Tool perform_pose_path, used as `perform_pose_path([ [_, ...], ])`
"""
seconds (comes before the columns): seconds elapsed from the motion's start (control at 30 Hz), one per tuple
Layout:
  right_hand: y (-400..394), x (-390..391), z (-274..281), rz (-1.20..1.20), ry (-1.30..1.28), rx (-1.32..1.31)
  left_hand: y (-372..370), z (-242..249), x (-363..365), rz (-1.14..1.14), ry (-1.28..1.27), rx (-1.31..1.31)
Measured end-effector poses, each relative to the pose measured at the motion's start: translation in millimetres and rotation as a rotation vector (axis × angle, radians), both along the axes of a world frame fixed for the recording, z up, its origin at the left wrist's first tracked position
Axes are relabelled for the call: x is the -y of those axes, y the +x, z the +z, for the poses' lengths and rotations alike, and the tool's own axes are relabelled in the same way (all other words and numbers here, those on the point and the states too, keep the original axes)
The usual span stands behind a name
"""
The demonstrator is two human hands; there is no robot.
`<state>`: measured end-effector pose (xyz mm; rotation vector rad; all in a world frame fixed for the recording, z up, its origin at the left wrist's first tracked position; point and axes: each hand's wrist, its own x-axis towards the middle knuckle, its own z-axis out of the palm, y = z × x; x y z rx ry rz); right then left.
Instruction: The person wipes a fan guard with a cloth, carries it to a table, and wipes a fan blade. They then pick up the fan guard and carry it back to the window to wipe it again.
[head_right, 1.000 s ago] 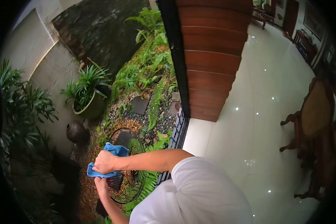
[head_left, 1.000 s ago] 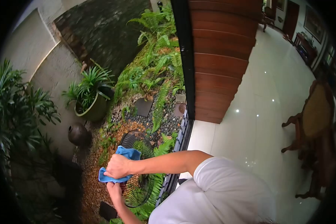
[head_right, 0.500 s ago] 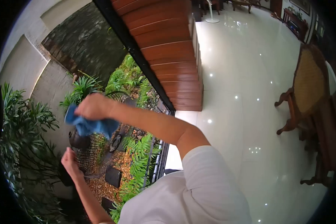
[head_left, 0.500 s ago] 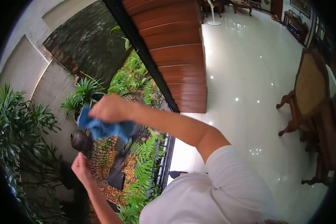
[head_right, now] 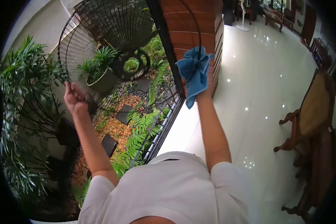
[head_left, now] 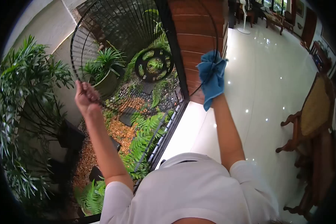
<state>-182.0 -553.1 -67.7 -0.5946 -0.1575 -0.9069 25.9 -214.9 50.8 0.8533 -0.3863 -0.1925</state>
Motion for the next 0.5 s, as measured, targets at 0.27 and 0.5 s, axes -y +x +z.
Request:
perform_pose_path([
  [0.27,151,-170,9,0.016,0.581,0.160,14,-70,58,-0.022,-0.563,-0.195],
  [0.5,248,-234,7,0.499,-0.130,0.258,94,-135,-35,-0.361,-0.835,-0.257],
])
